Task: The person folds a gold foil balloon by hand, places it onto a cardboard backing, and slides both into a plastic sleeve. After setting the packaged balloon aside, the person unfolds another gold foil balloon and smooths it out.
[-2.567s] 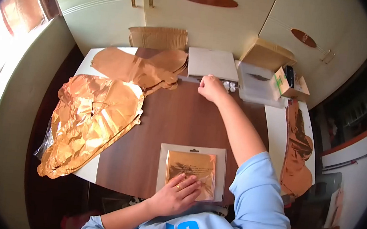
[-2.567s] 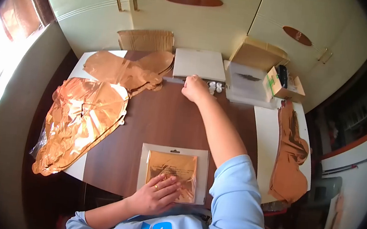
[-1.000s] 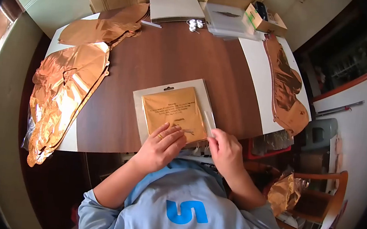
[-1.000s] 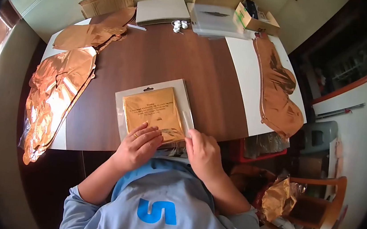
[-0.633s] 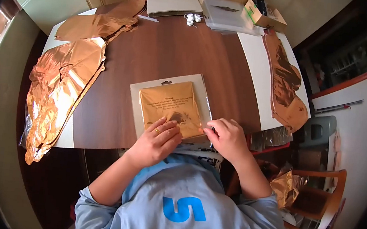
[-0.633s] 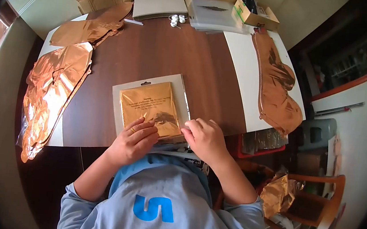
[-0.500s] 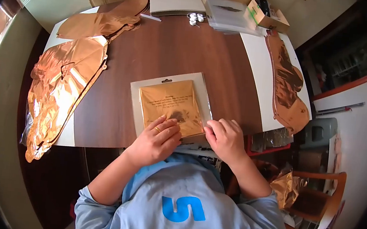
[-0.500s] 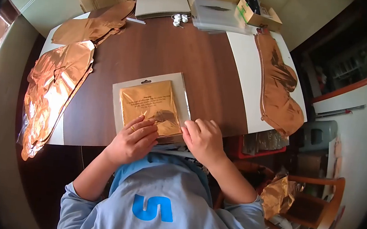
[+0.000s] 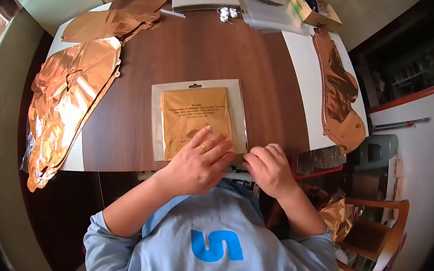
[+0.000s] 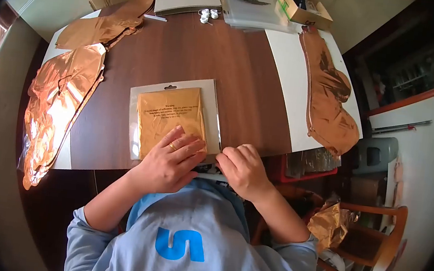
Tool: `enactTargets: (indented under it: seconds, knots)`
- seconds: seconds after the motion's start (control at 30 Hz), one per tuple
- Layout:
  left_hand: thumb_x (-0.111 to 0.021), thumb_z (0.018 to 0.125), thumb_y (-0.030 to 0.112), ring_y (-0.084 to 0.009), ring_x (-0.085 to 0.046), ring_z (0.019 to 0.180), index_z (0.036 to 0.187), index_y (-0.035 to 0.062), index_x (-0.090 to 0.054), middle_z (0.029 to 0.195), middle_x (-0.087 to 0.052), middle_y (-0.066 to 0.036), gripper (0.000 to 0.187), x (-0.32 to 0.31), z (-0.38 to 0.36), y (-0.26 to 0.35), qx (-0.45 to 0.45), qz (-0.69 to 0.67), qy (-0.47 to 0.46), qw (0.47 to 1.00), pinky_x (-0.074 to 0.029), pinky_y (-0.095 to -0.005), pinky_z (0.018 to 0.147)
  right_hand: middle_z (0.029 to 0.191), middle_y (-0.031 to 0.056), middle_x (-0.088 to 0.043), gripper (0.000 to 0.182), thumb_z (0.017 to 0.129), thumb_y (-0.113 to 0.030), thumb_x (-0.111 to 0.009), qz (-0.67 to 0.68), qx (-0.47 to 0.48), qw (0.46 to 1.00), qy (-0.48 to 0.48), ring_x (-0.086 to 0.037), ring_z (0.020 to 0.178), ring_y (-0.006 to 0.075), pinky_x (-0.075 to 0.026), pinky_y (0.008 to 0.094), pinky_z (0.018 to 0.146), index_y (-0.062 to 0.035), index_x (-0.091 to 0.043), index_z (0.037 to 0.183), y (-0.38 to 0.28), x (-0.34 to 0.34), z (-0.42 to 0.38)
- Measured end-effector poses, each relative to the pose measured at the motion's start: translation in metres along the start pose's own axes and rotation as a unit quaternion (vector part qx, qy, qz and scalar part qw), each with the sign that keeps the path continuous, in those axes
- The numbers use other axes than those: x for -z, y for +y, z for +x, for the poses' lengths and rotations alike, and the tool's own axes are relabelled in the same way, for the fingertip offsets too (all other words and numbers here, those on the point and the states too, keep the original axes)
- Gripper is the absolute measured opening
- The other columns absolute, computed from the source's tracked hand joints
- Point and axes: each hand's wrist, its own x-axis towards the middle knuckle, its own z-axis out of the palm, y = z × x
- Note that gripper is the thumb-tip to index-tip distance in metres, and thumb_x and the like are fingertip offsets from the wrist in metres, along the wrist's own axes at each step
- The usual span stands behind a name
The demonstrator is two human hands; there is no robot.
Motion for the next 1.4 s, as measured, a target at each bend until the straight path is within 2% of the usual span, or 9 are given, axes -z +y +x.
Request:
enactTargets:
  seconds: [0.4, 0.7, 0.93, 1.13, 1.23, 1.27, 1.3, 1.37, 1.4]
  knots:
    - [-0.075, 0.073, 0.018, -0.0320, -0.055, 0.128, 0.120, 0.0049, -0.068, 0.129, -0.061, -0.011, 0.049, -0.009, -0.008, -0.004, 0.010, -0.051, -0.018, 0.999, -0.034, -0.0586, 0.113, 0.084, 0.0096, -0.053, 0.011, 0.081, -0.006, -0.069, -0.022, 0.004, 1.000, 0.004, -0.054, 0.074, 0.0250, -0.047, 0.0391, 0.072, 0.0011, -0.063, 0.088, -0.022, 0.004, -0.017]
    - [-0.079, 0.070, 0.025, -0.0353, -0.053, 0.129, 0.124, 0.0038, -0.064, 0.133, -0.057, -0.016, 0.060, -0.009, -0.001, -0.001, 0.028, 0.000, -0.017, 0.999, -0.034, -0.0603, 0.112, 0.086, 0.0070, -0.056, 0.009, 0.080, -0.005, -0.070, -0.007, -0.042, 0.999, 0.011, -0.057, 0.074, 0.0243, -0.046, 0.0374, 0.073, -0.0035, -0.064, 0.088, -0.010, 0.005, -0.009]
    - [-0.080, 0.067, 0.029, -0.0340, -0.051, 0.131, 0.126, 0.0045, -0.062, 0.133, -0.055, -0.015, 0.066, -0.011, 0.005, 0.012, 0.015, 0.016, -0.017, 1.000, -0.032, -0.0605, 0.112, 0.084, 0.0066, -0.058, 0.009, 0.078, -0.005, -0.069, 0.014, -0.022, 1.000, -0.006, -0.059, 0.077, 0.0239, -0.047, 0.0370, 0.075, -0.0033, -0.064, 0.085, 0.004, 0.009, 0.000]
    - [-0.079, 0.070, 0.030, -0.0335, -0.049, 0.132, 0.126, 0.0065, -0.062, 0.134, -0.055, -0.014, 0.063, -0.014, 0.005, 0.008, 0.030, -0.027, -0.040, 0.998, -0.031, -0.0603, 0.113, 0.079, 0.0076, -0.052, 0.005, 0.079, -0.008, -0.063, -0.011, 0.027, 0.999, -0.034, -0.056, 0.074, 0.0239, -0.046, 0.0373, 0.074, -0.0039, -0.061, 0.081, 0.001, 0.010, -0.004]
    - [-0.079, 0.072, 0.031, -0.0336, -0.049, 0.132, 0.125, 0.0063, -0.063, 0.134, -0.055, -0.013, 0.061, -0.013, 0.006, 0.007, 0.035, -0.036, -0.043, 0.998, -0.031, -0.0607, 0.113, 0.078, 0.0073, -0.049, 0.006, 0.079, -0.010, -0.062, 0.021, 0.053, 0.993, -0.105, -0.054, 0.072, 0.0230, -0.046, 0.0369, 0.073, -0.0047, -0.059, 0.079, -0.017, 0.016, -0.009]
    - [-0.079, 0.072, 0.032, -0.0338, -0.050, 0.132, 0.125, 0.0062, -0.063, 0.134, -0.055, -0.013, 0.060, -0.013, 0.006, 0.007, 0.035, -0.035, -0.043, 0.998, -0.030, -0.0609, 0.113, 0.078, 0.0064, -0.049, 0.008, 0.079, -0.012, -0.063, 0.085, 0.080, 0.990, -0.076, -0.054, 0.072, 0.0222, -0.045, 0.0365, 0.071, -0.0051, -0.060, 0.079, -0.025, 0.011, -0.014]
    - [-0.079, 0.073, 0.032, -0.0339, -0.050, 0.132, 0.124, 0.0061, -0.063, 0.134, -0.056, -0.013, 0.060, -0.012, 0.005, 0.008, 0.036, -0.035, -0.045, 0.998, -0.030, -0.0611, 0.114, 0.082, 0.0063, -0.054, 0.010, 0.079, -0.013, -0.067, 0.132, 0.076, 0.984, -0.092, -0.056, 0.076, 0.0229, -0.045, 0.0367, 0.074, -0.0049, -0.061, 0.081, -0.036, 0.012, -0.018]
    - [-0.077, 0.075, 0.030, -0.0341, -0.051, 0.131, 0.121, 0.0059, -0.065, 0.133, -0.056, -0.014, 0.053, -0.013, 0.004, 0.010, 0.026, -0.014, -0.025, 0.999, -0.033, -0.0594, 0.112, 0.087, 0.0058, -0.058, 0.012, 0.079, -0.013, -0.071, 0.218, 0.064, 0.973, -0.049, -0.059, 0.081, 0.0233, -0.046, 0.0383, 0.077, -0.0046, -0.064, 0.084, -0.047, 0.012, -0.017]
    - [-0.076, 0.076, 0.030, -0.0341, -0.052, 0.130, 0.119, 0.0057, -0.066, 0.133, -0.056, -0.014, 0.050, -0.013, 0.003, 0.012, 0.022, -0.003, -0.015, 1.000, -0.034, -0.0586, 0.112, 0.100, 0.0086, -0.063, 0.013, 0.080, -0.011, -0.074, 0.224, 0.041, 0.971, -0.075, -0.062, 0.092, 0.0264, -0.048, 0.0424, 0.085, -0.0053, -0.065, 0.086, -0.046, 0.017, -0.017]
